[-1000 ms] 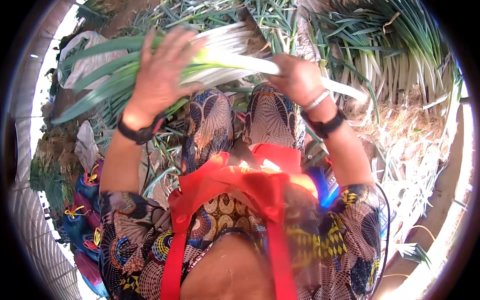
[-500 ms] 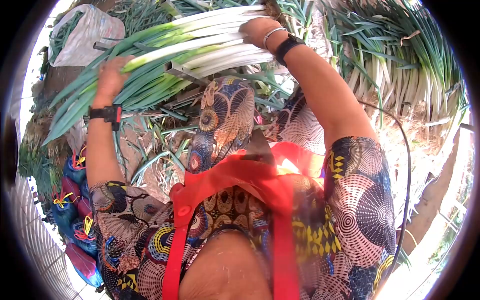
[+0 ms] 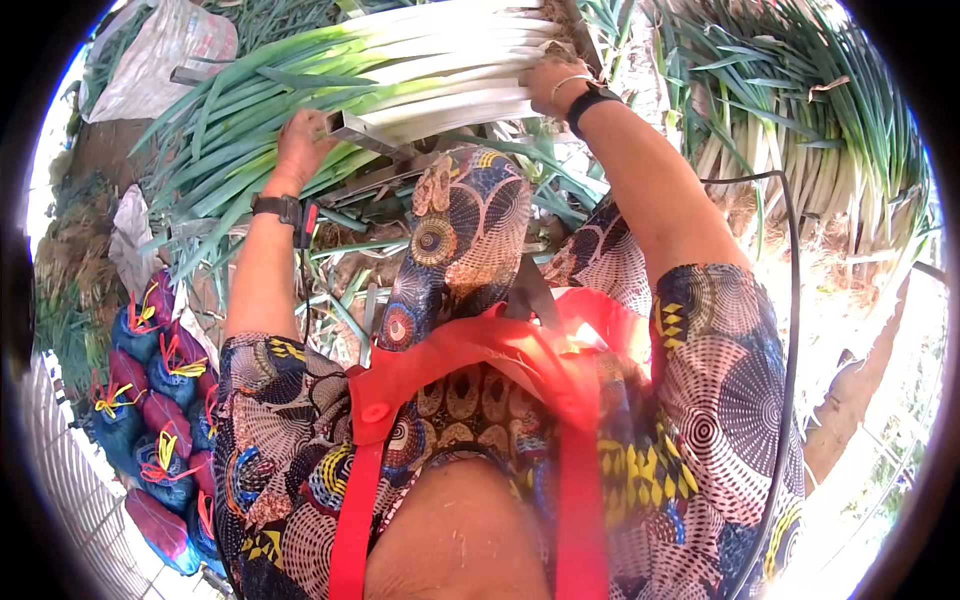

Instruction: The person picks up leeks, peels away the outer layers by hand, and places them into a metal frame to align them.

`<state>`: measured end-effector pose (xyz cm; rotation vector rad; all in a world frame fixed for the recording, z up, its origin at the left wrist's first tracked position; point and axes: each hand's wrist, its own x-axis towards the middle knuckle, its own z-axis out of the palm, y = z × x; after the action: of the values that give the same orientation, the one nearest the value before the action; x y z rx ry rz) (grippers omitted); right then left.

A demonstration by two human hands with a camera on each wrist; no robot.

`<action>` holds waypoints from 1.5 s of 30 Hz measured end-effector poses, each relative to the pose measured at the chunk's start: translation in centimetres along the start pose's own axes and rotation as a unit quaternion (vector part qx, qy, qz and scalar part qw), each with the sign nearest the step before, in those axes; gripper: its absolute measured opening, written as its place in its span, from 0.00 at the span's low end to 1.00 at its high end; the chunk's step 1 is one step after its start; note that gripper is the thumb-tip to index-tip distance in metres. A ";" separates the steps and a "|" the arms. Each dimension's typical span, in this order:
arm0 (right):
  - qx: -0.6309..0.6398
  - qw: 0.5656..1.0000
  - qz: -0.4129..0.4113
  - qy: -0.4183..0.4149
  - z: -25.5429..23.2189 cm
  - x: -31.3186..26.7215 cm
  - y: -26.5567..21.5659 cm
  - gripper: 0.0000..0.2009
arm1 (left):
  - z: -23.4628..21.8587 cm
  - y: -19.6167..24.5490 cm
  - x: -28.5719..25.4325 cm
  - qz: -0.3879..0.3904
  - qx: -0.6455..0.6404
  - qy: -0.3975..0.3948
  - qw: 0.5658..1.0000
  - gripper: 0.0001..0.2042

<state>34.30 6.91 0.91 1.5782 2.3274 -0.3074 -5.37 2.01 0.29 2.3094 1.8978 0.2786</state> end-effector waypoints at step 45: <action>0.359 0.857 0.344 0.136 23.2 19.0 22.1 0.16 | -5.3 31.4 10.2 -0.040 -0.526 -0.182 0.830 0.14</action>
<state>51.41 23.48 -27.74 2.8378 1.6899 -0.8825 25.33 5.88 13.05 1.3822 1.1514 0.6222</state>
